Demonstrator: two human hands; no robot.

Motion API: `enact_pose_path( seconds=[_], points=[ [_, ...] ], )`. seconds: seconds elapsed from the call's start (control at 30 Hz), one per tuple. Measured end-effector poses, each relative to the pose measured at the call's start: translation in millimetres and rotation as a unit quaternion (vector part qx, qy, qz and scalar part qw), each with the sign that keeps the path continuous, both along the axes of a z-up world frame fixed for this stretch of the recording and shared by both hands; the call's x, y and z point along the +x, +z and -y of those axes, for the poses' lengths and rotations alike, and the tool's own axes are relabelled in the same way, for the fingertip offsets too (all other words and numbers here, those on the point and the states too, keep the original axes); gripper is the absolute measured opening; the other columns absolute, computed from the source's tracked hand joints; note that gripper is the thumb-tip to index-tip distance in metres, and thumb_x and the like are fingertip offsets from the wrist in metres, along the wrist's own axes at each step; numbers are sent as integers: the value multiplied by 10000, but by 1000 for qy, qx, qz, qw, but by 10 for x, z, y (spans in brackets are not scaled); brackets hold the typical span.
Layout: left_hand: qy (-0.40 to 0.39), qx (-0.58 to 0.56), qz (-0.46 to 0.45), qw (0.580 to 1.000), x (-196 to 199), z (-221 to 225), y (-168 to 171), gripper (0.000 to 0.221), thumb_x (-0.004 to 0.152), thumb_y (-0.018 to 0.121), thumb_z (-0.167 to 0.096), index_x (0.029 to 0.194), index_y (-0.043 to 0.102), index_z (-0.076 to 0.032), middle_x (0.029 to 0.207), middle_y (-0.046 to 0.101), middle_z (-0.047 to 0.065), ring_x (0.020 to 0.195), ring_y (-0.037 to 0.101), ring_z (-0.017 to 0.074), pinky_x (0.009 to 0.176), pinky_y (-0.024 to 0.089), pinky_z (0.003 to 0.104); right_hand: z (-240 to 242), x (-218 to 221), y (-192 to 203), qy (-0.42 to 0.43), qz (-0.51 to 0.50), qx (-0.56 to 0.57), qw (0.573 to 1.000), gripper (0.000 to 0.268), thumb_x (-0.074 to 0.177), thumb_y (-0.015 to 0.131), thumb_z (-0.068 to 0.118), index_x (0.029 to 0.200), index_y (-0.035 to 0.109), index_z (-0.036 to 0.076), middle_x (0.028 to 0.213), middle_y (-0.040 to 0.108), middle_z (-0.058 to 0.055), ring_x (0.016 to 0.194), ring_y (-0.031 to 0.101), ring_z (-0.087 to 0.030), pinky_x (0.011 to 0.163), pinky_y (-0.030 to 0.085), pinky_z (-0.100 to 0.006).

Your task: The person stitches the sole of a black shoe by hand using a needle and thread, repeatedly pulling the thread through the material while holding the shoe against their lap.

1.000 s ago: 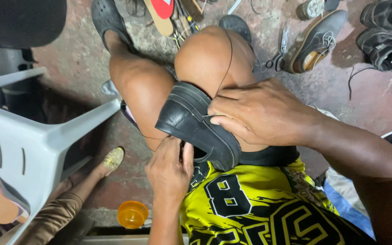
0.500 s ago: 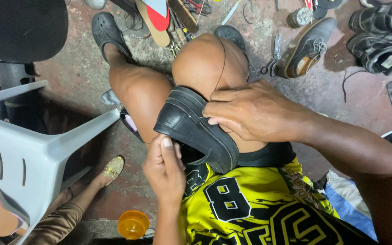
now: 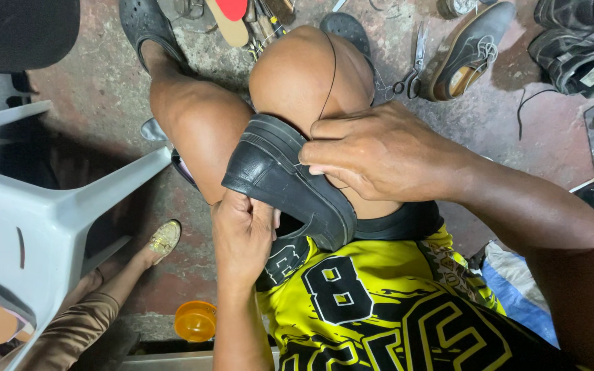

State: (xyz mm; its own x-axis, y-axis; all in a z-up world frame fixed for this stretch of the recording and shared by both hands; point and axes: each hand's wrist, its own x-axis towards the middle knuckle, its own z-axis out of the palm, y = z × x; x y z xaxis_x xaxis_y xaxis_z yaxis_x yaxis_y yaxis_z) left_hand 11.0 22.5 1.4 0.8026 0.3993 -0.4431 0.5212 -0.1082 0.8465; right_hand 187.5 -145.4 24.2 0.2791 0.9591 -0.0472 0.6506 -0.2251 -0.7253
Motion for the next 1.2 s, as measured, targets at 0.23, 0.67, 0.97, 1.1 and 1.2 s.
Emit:
enact_pose_path(
  seconds=[0.23,0.67,0.97,1.1,1.2],
  points=[
    [-27,66,-70,995,37,-4,84,345,986,649,-200,693,597,-25,496,577,44,435,590,111,456,446,290,-104,-213,177,14,186,-64,980,325,751,667,174,1039,592,45,943,636,-115,883,671,-271,780,547,-391],
    [-26,82,20,996,18,101,-41,160,987,615,-145,901,644,-12,667,673,63,586,678,151,569,522,309,10,104,-221,-8,305,0,952,557,863,691,662,706,655,129,632,614,-28,615,658,-233,595,522,-360],
    [91,113,134,980,-119,248,78,91,1016,627,-38,1083,675,1,1053,678,116,818,711,168,696,616,283,286,337,-409,-55,283,13,957,618,873,754,665,648,563,122,588,536,-38,557,604,-235,555,484,-365],
    [102,368,166,909,-178,317,223,179,935,750,-20,1094,667,-4,1160,609,143,997,664,266,834,584,351,427,296,-323,-65,232,-22,970,547,848,772,587,630,584,122,548,538,-23,475,559,-211,499,446,-359],
    [-22,401,208,892,-44,353,315,259,944,849,-149,1143,704,-69,1174,602,109,1002,662,232,820,583,309,420,149,-218,-61,215,12,975,520,848,783,565,650,603,120,575,540,-28,526,588,-217,536,470,-357]
  ],
)
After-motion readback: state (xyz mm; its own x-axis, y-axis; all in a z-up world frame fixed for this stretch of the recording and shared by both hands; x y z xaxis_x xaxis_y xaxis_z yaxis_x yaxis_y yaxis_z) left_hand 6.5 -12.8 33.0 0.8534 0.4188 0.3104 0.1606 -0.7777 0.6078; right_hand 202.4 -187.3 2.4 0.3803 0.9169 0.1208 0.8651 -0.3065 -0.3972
